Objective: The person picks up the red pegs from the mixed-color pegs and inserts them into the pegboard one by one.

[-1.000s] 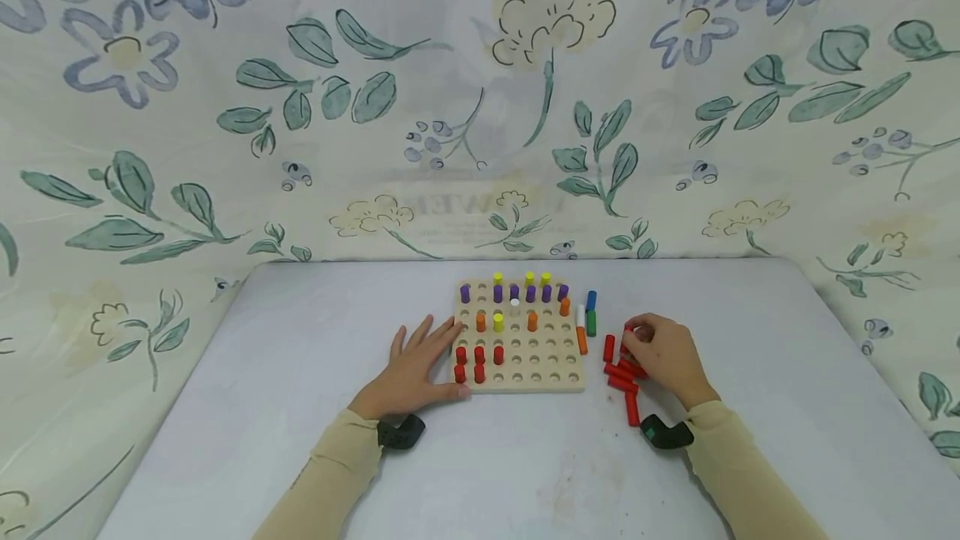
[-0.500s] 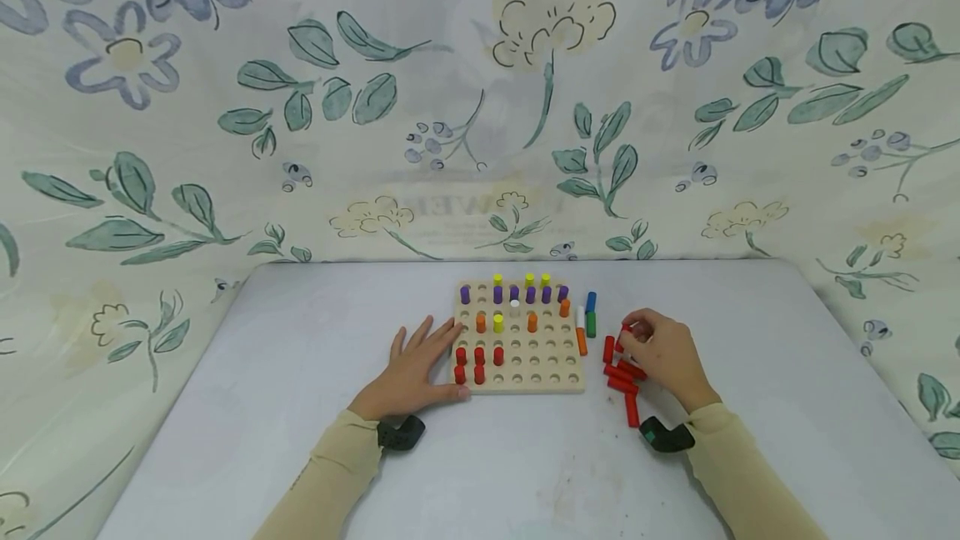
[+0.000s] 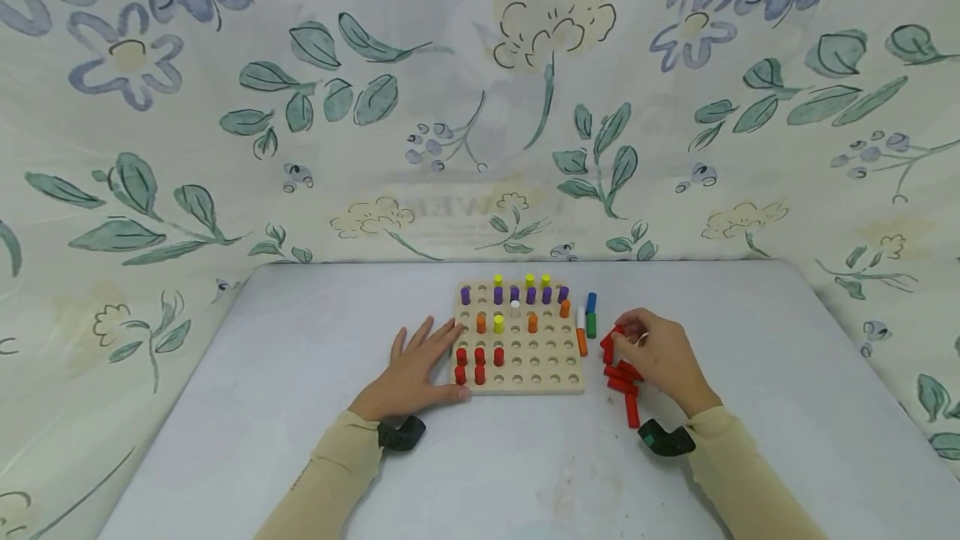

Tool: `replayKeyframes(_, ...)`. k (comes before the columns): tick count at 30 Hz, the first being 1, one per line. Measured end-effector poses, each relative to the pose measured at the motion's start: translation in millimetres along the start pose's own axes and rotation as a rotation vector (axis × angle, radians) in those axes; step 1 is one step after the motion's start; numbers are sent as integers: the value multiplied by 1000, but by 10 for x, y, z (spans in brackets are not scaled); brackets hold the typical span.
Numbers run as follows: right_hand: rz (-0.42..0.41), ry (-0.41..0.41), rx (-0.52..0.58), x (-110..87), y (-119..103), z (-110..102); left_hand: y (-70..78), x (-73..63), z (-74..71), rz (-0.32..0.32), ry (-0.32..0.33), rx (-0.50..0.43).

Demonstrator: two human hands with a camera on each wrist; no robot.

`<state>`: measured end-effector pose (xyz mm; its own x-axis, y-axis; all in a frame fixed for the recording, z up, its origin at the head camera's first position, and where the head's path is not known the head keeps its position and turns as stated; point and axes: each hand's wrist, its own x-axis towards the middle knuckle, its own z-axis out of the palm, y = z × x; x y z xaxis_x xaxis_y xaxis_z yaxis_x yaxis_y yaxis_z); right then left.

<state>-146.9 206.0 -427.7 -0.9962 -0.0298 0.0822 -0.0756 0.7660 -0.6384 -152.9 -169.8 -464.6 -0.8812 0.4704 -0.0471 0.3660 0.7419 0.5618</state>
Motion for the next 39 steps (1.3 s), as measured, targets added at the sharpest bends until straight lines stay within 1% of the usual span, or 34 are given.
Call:
replayKeyframes(7,-45,-53,-12,-22,-66,-6,-2,-7,-4,4,2,-4)
replayKeyframes(12,-94,-78,-7,-35,-95,9,3,-9,-11,1,-1,-2)
replayKeyframes(20,-164,-57,-5,-63,-160,57,-18,-15,-16,2,-2,1)
replayKeyframes(28,-168,-67,8,-125,-220,101,-1,-3,5,-2,-8,-6)
replayKeyframes(30,-183,-49,13,-141,-231,123,3,-3,12,-7,-11,-3)
replayKeyframes(33,-231,-3,33,-167,-250,179,2,-8,12,-9,-16,1)
replayKeyframes(37,-320,87,79,-198,-299,291,-13,-12,-5,-7,-20,9)
replayKeyframes(39,-349,136,107,-205,-339,348,-23,-10,-16,-1,-15,12)
